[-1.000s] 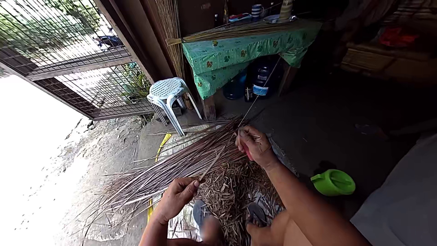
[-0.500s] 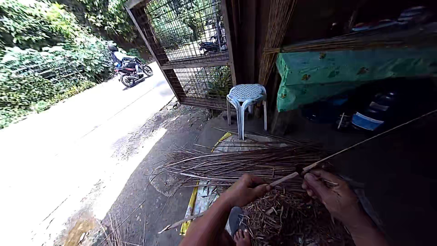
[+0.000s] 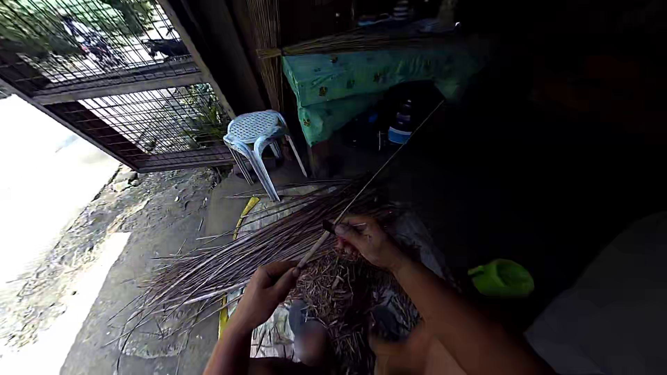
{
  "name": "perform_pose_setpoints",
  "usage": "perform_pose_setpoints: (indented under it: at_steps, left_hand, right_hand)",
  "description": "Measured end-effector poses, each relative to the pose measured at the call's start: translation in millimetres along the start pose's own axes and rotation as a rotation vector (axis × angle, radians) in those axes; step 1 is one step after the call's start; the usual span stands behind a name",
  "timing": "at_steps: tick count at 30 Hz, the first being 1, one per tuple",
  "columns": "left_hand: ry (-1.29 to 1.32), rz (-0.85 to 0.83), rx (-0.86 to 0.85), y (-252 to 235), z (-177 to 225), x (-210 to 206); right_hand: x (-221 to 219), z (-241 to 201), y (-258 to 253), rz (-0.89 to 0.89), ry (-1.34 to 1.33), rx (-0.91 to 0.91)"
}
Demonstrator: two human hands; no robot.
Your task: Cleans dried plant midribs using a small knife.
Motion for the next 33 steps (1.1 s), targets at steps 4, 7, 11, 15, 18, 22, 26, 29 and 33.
perform_pose_setpoints:
  at_steps: [4,7,11,15,18,22,26,29,33]
  left_hand:
    - [-0.007,-0.001,-0.010,-2,1,0]
    - [0.012,-0.015,-0.021,-2,1,0]
    - [0.000,-0.011,-0.033,2,1,4]
    - [-0.004,-0.029,-0.041,2,1,3]
    - [0.000,-0.049,-0.038,0,0,0]
    - [0.024,-0.061,-0.021,2,-1,2]
    - [0.061,-0.106,-0.003,1,2,-1]
    - [0.095,-0.141,0.009,1,2,-2]
    - [0.113,-0.166,0.018,5,1,0]
  right_hand:
    - [9,-4,-3,0.082,0.033,0.081]
    - [20,-7,-5,0.157,0.040,0.151]
    - [47,-10,-8,0.298,0.019,0.153]
    - [40,-11,-5,0.208,-0.004,0.079]
    - [4,-3,1,-0.001,-0.044,0.001]
    - [-7,2,2,-0.028,-0.095,-0.020]
    - [5,1,-1,0.049,-0.019,0.075]
    - [14,-1,-2,0.119,0.019,0.148]
    - [34,-5,-7,0.252,-0.023,0.202]
Point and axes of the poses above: each hand's wrist, its own y-axis away from the middle knuckle, its own x-axis out of the back of the hand, z = x × y, the point moved 5 cm from there along -y, towards the middle knuckle, and after that the axes turned 4 degrees about z, right-handed, at the moved point
